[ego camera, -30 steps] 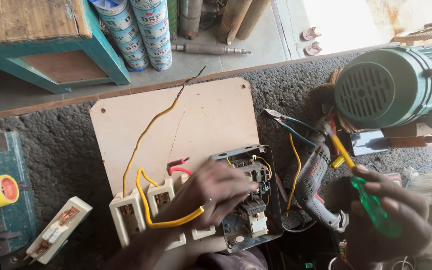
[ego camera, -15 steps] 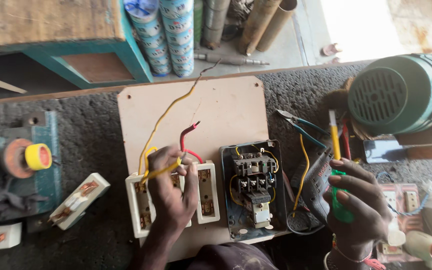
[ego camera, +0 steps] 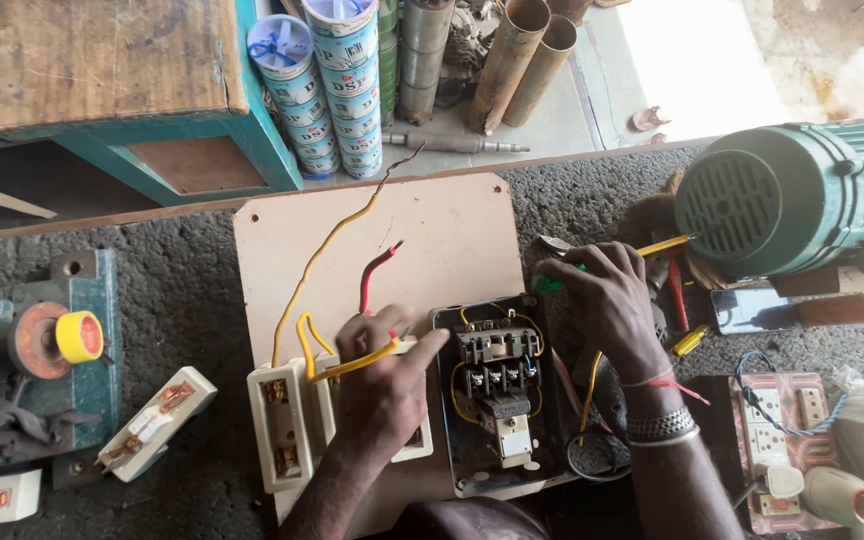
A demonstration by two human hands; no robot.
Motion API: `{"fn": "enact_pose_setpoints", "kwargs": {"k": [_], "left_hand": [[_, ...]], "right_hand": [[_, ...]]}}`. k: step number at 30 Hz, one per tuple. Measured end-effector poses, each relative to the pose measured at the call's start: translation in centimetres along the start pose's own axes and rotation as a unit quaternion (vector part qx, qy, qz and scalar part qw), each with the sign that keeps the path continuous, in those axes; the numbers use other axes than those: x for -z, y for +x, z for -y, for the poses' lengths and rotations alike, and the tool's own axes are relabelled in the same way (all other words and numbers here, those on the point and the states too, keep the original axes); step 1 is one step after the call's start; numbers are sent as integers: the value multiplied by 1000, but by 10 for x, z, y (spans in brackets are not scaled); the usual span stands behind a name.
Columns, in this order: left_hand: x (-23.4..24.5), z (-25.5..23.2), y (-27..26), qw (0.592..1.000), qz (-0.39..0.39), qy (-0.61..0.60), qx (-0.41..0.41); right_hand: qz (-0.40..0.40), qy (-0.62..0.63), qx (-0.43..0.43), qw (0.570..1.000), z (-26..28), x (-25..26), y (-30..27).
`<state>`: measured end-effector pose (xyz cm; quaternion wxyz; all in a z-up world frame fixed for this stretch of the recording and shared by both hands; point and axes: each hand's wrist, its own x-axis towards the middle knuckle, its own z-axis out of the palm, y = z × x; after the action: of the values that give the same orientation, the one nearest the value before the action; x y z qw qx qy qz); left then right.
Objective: The person strips the insulation from yellow and red wires using pliers and connects them to terminals on a wooden board. They use a screwdriver to tighten the connections on the electrical components.
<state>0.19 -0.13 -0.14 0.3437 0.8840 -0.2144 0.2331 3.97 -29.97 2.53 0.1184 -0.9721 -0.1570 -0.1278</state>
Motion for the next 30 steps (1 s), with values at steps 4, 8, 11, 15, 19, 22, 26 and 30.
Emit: {"fn": "enact_pose_setpoints", "kwargs": {"k": [4, 8, 11, 15, 19, 22, 26, 30], "left_hand": [[-5, 5, 9, 991, 128, 45, -6], [-5, 6, 23, 981, 190, 22, -28], [-5, 8, 29, 979, 199, 9, -38], [-6, 8, 28, 965, 257, 40, -28], [-5, 6, 31, 960, 271, 59, -40], [-4, 3, 32, 960, 270, 66, -43], [-5, 3, 33, 953, 288, 85, -26], [-12, 7, 28, 962, 271, 27, 10]], "right_hand": [[-6, -7, -46, 999, 2, -14, 17], [18, -9, -58, 998, -2, -19, 40], [11, 65, -64, 996, 2, -4, 44], [-50, 359, -90, 928, 23, 28, 22], [53, 220, 15, 974, 52, 30, 1], [130, 180, 12, 975, 62, 19, -3], [145, 134, 48, 979, 68, 10, 9], [222, 76, 25, 972, 75, 7, 18]]}}
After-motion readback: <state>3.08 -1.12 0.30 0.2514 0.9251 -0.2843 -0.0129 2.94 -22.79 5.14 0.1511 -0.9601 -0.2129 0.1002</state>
